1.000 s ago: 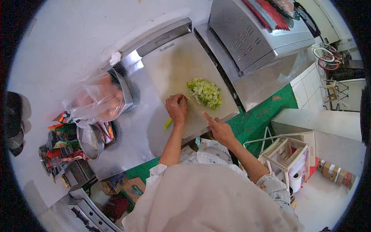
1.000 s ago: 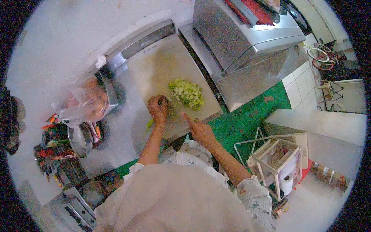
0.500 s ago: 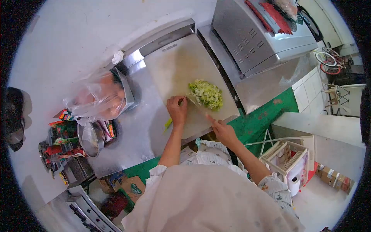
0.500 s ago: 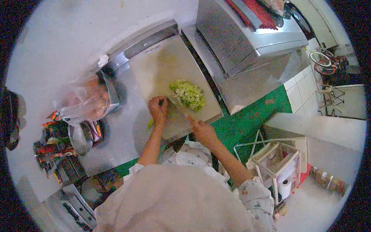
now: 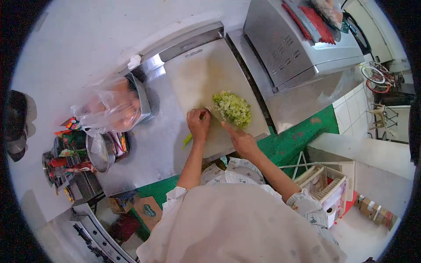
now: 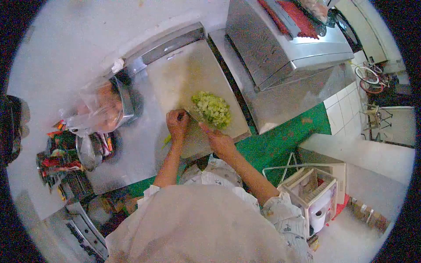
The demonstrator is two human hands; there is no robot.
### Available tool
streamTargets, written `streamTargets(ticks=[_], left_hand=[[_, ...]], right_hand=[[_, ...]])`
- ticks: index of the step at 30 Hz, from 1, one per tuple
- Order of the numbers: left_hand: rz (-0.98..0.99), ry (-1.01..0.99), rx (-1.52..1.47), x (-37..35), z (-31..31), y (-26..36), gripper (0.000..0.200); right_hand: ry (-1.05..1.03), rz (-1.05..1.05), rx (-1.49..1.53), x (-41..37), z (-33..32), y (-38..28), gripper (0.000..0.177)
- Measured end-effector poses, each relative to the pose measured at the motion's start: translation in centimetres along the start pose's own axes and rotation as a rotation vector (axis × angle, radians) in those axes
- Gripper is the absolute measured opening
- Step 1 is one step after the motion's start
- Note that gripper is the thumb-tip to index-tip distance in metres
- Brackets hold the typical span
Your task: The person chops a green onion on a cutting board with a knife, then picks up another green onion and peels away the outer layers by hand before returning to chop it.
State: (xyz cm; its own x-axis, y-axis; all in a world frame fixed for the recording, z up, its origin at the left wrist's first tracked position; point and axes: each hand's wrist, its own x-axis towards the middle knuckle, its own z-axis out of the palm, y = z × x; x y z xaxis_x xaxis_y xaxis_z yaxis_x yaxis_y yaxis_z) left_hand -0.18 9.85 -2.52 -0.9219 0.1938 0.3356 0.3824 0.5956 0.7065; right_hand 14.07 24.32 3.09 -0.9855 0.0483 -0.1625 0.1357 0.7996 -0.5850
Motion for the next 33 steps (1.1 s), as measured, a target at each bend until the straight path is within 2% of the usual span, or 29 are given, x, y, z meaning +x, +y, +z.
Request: streamTargets(ticks=[7,9,16,18,21,25,27,30,33], left_hand=[[0.059,0.08,0.007,0.0,-0.1,0.1,0.01],[0.04,0.079,-0.02,0.1,-0.1,0.3,0.01],[0.0,0.052,-0.054,0.2,-0.4,0.6,0.009],[-0.001,0.047,-0.053,0.3,-0.4,0.5,0.01],[-0.038,0.052,-0.07,0.2,-0.4,0.9,0.009],[-0.022,0.043,-0.051,0.2,-0.7,0.8,0.009],[-0.043,0.042,-0.038,0.2,-0.7,0.9,0.009],[-0.073,0.031,-0.019,0.2,-0.8,1.2,0.008],[-0.06,0.02,-0.086,0.1,-0.8,0.7,0.008]], right_hand=[[-0.161,0.072,-0.02,-2.8,-2.6,0.4,0.068],[-0.051,0.021,0.088,-3.0,-2.3,0.9,0.068],[-0.108,0.021,0.035,-1.9,-2.4,0.6,0.065],[-0.034,-0.07,0.001,-1.3,-1.7,1.2,0.066],[-0.023,-0.097,0.014,0.4,-0.8,1.3,0.068],[-0.019,-0.085,0.016,-0.8,-1.9,0.8,0.067],[-0.193,0.062,-0.003,-2.1,-3.2,0.8,0.065],[-0.088,0.019,0.087,-3.1,-2.5,1.4,0.064],[-0.1,0.017,0.07,-2.8,-2.1,1.1,0.064]])
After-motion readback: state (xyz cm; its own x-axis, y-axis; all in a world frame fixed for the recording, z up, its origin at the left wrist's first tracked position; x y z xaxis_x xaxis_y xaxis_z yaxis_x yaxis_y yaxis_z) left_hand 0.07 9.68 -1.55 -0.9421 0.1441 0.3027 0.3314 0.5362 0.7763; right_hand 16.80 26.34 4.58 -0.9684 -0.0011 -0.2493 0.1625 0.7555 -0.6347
